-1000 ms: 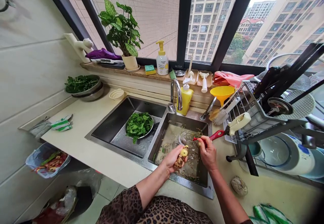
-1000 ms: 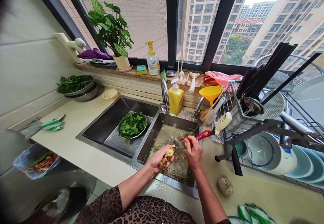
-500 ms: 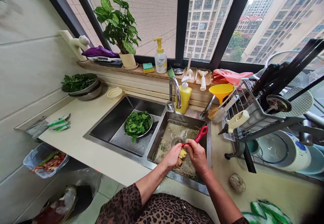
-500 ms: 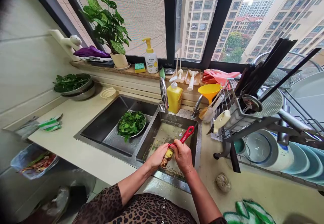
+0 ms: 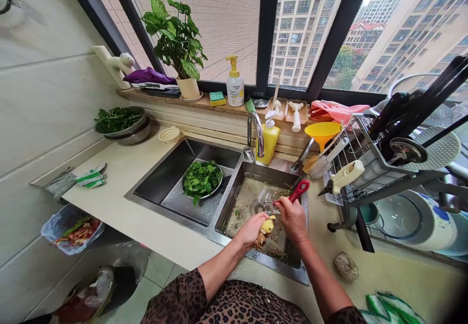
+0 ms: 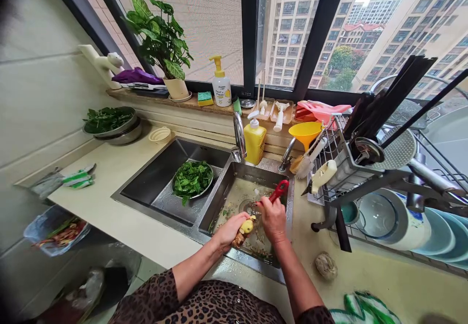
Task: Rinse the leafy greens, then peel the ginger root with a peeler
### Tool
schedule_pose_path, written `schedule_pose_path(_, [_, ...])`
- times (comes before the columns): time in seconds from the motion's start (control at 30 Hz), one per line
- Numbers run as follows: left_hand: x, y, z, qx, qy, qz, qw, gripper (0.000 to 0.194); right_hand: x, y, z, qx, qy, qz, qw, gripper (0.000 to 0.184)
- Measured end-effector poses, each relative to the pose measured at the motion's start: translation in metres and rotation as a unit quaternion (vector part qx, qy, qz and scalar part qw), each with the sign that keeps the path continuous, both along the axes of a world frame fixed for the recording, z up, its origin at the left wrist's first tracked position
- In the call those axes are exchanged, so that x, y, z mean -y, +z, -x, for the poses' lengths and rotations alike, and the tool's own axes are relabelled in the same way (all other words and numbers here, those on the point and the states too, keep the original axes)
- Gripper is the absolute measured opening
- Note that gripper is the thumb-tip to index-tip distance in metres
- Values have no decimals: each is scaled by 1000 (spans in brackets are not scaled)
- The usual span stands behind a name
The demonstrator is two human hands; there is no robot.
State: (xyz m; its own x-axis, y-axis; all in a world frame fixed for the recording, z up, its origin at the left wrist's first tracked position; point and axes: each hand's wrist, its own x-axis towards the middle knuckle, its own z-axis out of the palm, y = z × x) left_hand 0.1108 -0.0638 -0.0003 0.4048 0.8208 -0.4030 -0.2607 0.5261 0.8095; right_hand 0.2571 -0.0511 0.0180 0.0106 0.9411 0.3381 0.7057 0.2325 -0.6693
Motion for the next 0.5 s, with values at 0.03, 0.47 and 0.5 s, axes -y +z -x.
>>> schedule_pose_path(0.03, [0,0,1,19,0,32,999,25,0,0,-1,-25,-22,-4,999,19])
schedule_pose_path(0.47, [-3,0,2,139,-72,138,978,25,5,-1,0,-44,-33,-17,998,23])
schedule_pose_path(0.5, [-2,1,1,120,-57,127,983,25,4,0,-1,-57,-31,-15,998,23])
